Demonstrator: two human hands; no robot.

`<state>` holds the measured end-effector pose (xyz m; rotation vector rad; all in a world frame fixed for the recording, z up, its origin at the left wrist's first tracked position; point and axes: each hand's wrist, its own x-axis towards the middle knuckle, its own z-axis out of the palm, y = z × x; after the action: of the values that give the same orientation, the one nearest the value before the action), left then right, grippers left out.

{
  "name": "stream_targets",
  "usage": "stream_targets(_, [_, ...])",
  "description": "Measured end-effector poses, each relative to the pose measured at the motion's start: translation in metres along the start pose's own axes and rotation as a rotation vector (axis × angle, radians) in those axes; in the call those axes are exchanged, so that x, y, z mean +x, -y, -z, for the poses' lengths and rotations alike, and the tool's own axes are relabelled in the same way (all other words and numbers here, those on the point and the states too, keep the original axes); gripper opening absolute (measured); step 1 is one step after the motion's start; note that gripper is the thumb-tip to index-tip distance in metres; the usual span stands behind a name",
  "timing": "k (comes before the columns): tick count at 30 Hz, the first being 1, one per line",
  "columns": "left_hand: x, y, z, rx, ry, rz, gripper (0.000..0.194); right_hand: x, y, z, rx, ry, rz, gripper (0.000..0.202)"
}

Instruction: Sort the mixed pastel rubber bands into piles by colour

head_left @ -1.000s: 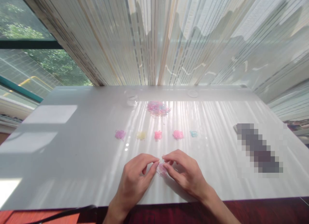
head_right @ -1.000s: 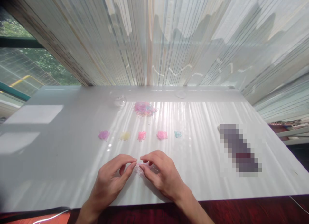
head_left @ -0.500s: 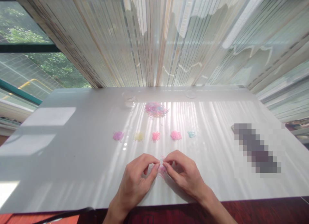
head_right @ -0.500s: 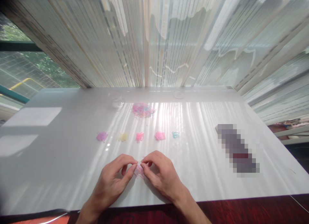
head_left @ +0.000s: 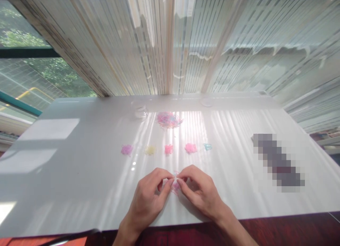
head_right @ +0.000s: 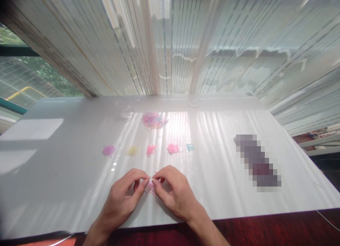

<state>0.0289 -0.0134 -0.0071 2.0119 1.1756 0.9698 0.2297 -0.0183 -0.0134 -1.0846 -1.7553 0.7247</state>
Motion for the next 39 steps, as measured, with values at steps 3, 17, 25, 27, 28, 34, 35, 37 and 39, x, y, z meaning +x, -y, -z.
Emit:
stream_targets(3, [0.000,0.000,0.001,0.006,-0.003,0.008,0.010,-0.001,0.000,0.000,-0.005,-0.009,0.003,0.006])
stream_targets(17, [0.002,0.003,0.003,0.009,0.009,0.016,0.009,0.000,0.002,-0.001,-0.025,-0.016,-0.013,0.007])
stream_targets(25, [0.003,0.001,0.009,0.033,0.001,-0.006,0.009,0.000,0.002,-0.001,-0.013,-0.003,-0.010,0.006])
stream_targets(27, [0.004,0.001,0.010,0.039,0.008,-0.007,0.010,0.000,0.002,-0.001,-0.012,0.002,-0.016,0.006])
stream_targets(28, [0.004,0.002,0.010,0.040,0.012,-0.007,0.010,0.001,0.002,-0.001,-0.013,0.005,-0.020,0.007])
stream_targets(34, [0.004,0.004,0.010,0.028,0.029,-0.007,0.010,0.001,0.001,-0.001,-0.019,0.005,-0.018,0.007])
stream_targets(35, [0.004,0.004,0.010,0.026,0.031,-0.003,0.010,0.000,0.001,-0.001,-0.018,0.003,-0.018,0.007])
stream_targets(37, [0.003,0.005,0.009,0.024,0.033,0.007,0.009,0.000,0.001,-0.002,-0.014,0.001,-0.020,0.007])
stream_targets(39, [0.001,0.005,0.009,0.024,0.034,0.014,0.007,0.000,0.001,-0.003,-0.007,0.001,-0.016,0.007])
